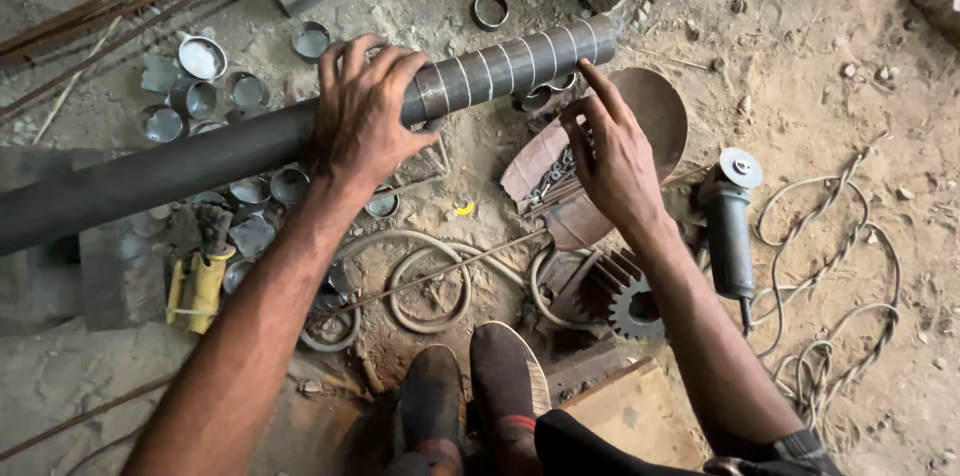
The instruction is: The person places multiple small metal rings onto a long metal pipe, spacing them evenly along its length. The person repeatedly adjusts the rings by hand to ensure they are aligned and properly positioned.
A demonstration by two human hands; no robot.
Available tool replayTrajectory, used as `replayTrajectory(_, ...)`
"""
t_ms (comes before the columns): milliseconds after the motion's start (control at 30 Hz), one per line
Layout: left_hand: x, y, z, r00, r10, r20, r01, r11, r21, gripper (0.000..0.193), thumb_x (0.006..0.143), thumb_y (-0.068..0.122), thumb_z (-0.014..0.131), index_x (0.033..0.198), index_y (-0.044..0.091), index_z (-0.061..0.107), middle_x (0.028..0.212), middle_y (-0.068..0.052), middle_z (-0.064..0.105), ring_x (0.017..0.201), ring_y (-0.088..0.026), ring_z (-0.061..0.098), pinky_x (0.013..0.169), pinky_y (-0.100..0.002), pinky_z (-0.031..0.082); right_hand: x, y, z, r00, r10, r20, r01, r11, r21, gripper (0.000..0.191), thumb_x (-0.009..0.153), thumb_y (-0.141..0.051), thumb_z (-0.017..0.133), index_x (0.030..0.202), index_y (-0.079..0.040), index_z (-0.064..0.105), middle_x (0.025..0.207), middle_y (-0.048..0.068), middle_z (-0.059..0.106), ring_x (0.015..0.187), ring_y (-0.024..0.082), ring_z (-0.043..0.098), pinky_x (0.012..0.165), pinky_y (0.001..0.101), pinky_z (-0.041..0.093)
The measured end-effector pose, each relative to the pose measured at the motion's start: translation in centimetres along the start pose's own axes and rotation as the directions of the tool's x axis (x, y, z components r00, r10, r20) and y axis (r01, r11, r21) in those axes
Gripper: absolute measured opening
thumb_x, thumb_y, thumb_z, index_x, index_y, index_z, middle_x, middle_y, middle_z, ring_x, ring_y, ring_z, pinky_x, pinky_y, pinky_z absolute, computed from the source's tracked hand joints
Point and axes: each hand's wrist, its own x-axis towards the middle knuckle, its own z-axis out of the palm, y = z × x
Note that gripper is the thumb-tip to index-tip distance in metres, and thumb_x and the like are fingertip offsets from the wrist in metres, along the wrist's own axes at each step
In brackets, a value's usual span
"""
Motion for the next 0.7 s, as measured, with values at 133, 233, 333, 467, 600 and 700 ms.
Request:
replayTrajectory(133,0.1,0.1,-0.2,1.000,0.000,-0.010,0.000,1.000,0.002,0.088,0.054,0.042,0.103,0.128,0.008,0.070,0.127,-0.010,0.073,0.127,-0.031,0.056,0.117,-0.053,0.028,0.0,-0.4,0.1,0.996,-0.077,-0.051,0.074,0.995,-0.065,0.025,0.104,-0.008,0.064,0.124,0.006,0.061,0.158,0.023,0.047,0.134,0.042,0.059,0.111,0.0495,0.050)
replayTrajectory(233,0.1,0.2,-0.1,1.000,-0.004,-0.015,0.004,1.000,-0.007,0.088,0.054,0.042,0.103,0.128,0.008,0.070,0.126,-0.009,0.073,0.127,-0.031,0.056,0.116,-0.052,0.028,0.0,-0.6,0.4,0.997,-0.076,-0.022,0.074,0.994,-0.081,0.033,0.104,-0.009,0.063,0.131,0.009,0.057,0.158,0.023,0.046,0.129,0.041,0.060,0.108,0.0491,0.050)
replayTrajectory(333,0.0,0.1,0.1,1.000,-0.005,-0.009,0.005,1.000,0.012,0.091,0.053,0.045,0.103,0.129,0.007,0.070,0.127,-0.010,0.072,0.125,-0.031,0.056,0.116,-0.052,0.029,0.1,-0.8,0.6,0.999,-0.052,0.006,0.053,0.998,-0.042,0.035,0.103,-0.008,0.062,0.132,0.011,0.055,0.158,0.024,0.046,0.121,0.041,0.062,0.103,0.0493,0.052)
replayTrajectory(467,0.1,-0.1,0.4,1.000,0.008,-0.017,-0.007,1.000,0.016,0.088,0.055,0.045,0.103,0.128,0.009,0.071,0.126,-0.010,0.072,0.124,-0.031,0.056,0.114,-0.052,0.030,0.1,-1.3,0.8,0.998,-0.055,0.010,0.055,0.998,-0.034,0.034,0.104,-0.008,0.063,0.131,0.010,0.056,0.159,0.023,0.046,0.121,0.038,0.063,0.103,0.0487,0.052)
replayTrajectory(600,0.1,-0.2,0.7,0.999,0.019,-0.045,-0.019,1.000,0.005,0.087,0.057,0.046,0.103,0.128,0.008,0.070,0.125,-0.010,0.073,0.124,-0.031,0.057,0.115,-0.053,0.030,0.2,-1.9,1.0,0.995,-0.096,0.039,0.098,0.993,-0.062,0.018,0.101,-0.007,0.064,0.114,0.004,0.060,0.159,0.021,0.046,0.125,0.040,0.062,0.104,0.0485,0.053)
replayTrajectory(700,0.0,-0.1,0.7,0.998,0.025,-0.052,-0.024,1.000,0.014,0.086,0.057,0.046,0.103,0.128,0.009,0.071,0.125,-0.010,0.073,0.125,-0.031,0.057,0.115,-0.053,0.031,0.4,-2.2,1.1,0.996,-0.069,0.062,0.072,0.996,-0.057,0.021,0.101,-0.006,0.064,0.118,0.007,0.059,0.158,0.022,0.046,0.124,0.041,0.061,0.103,0.0491,0.052)
